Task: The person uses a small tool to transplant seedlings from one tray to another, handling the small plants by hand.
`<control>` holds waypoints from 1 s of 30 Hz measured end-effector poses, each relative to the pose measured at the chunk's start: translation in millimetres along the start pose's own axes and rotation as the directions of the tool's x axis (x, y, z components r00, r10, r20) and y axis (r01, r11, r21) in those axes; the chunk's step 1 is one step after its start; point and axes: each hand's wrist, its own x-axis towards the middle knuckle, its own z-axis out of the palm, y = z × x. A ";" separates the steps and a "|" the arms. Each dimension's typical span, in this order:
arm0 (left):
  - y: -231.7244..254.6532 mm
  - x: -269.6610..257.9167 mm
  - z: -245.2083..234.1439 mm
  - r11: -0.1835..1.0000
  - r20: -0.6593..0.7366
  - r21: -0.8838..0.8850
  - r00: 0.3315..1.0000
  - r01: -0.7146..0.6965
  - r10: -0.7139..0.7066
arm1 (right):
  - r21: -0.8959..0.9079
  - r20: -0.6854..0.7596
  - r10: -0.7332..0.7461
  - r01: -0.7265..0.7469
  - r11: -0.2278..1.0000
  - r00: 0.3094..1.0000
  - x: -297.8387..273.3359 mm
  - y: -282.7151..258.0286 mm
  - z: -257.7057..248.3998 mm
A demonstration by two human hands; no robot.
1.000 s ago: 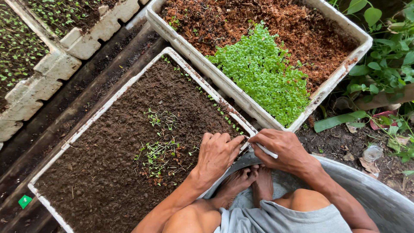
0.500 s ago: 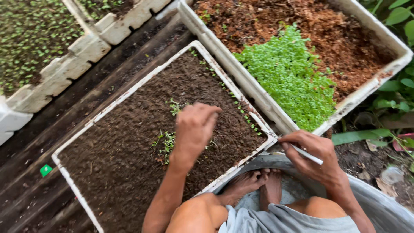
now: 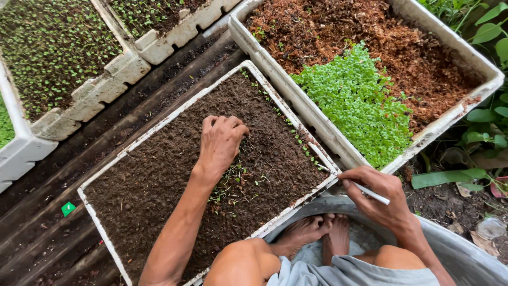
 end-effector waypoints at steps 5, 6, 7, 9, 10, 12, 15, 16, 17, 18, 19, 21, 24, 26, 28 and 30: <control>-4.6 -3.8 2.8 1.000 -0.021 0.024 1.000 0.000 0.000 | -0.003 -0.021 -0.012 0.012 1.000 1.000 0.9 -2.5 -3.4; -5.5 -4.4 4.4 0.999 -0.031 0.049 1.000 -0.004 0.006 | -0.010 -0.028 -0.024 0.023 1.000 0.999 1.1 -4.5 -4.6; -2.4 -5.6 -4.3 0.999 -0.025 0.039 1.000 -0.018 0.019 | -0.018 -0.035 -0.010 0.009 1.000 0.999 0.9 -3.6 -4.2; 1.7 -6.8 -22.8 1.000 -0.091 -0.002 0.996 0.004 -0.005 | -0.072 -0.057 -0.062 0.058 0.996 0.996 2.6 -1.2 -3.5; 8.6 -7.3 -34.1 1.000 -0.089 -0.010 0.996 -0.007 0.006 | -0.080 -0.063 -0.052 0.047 0.996 0.997 0.3 3.9 -2.5; 21.4 -10.7 -57.8 0.996 -0.092 -0.066 0.993 0.066 -0.072 | -0.138 -0.065 -0.088 0.079 0.987 0.994 -2.8 14.3 -0.6; 42.1 -13.3 -70.8 0.982 -0.070 -0.154 0.990 0.114 -0.126 | -0.193 -0.020 -0.119 0.113 0.975 0.993 -1.7 19.2 4.0; 52.5 -14.7 -71.3 0.981 -0.068 -0.157 0.990 0.113 -0.125 | -0.195 -0.020 -0.116 0.110 0.975 0.993 -0.6 17.2 4.8; 62.9 -15.5 -71.9 0.975 -0.061 -0.206 0.993 0.085 -0.099 | -0.235 0.016 -0.142 0.142 0.961 0.990 1.2 15.3 5.4; 73.3 -16.4 -72.7 0.965 -0.055 -0.255 0.996 0.058 -0.074 | -0.274 0.052 -0.167 0.175 0.946 0.985 2.9 13.3 6.0; 81.2 -17.5 -65.7 0.965 -0.056 -0.258 0.996 0.057 -0.073 | -0.276 0.053 -0.166 0.174 0.945 0.985 2.8 14.5 6.5; 97.0 -19.9 -52.2 0.928 0.006 -0.371 1.000 0.018 -0.018 | -0.371 0.138 -0.169 0.209 0.905 0.976 2.5 16.7 7.7; 116.8 -16.3 -31.6 0.894 0.105 -0.445 0.994 0.058 -0.012 | -0.380 0.167 -0.167 0.219 0.898 0.972 3.4 20.7 12.6; 128.6 -13.3 -27.3 0.883 0.127 -0.464 0.992 0.069 -0.011 | -0.392 0.191 -0.173 0.236 0.889 0.966 4.0 24.7 15.7; 137.6 -11.0 -24.3 0.873 0.149 -0.481 0.989 0.078 -0.006 | -0.402 0.212 -0.178 0.252 0.880 0.961 3.8 28.2 18.1; 143.9 -9.9 -21.9 0.855 0.151 -0.510 0.988 0.093 -0.018 | -0.393 0.228 -0.164 0.244 0.886 0.960 2.2 31.1 20.1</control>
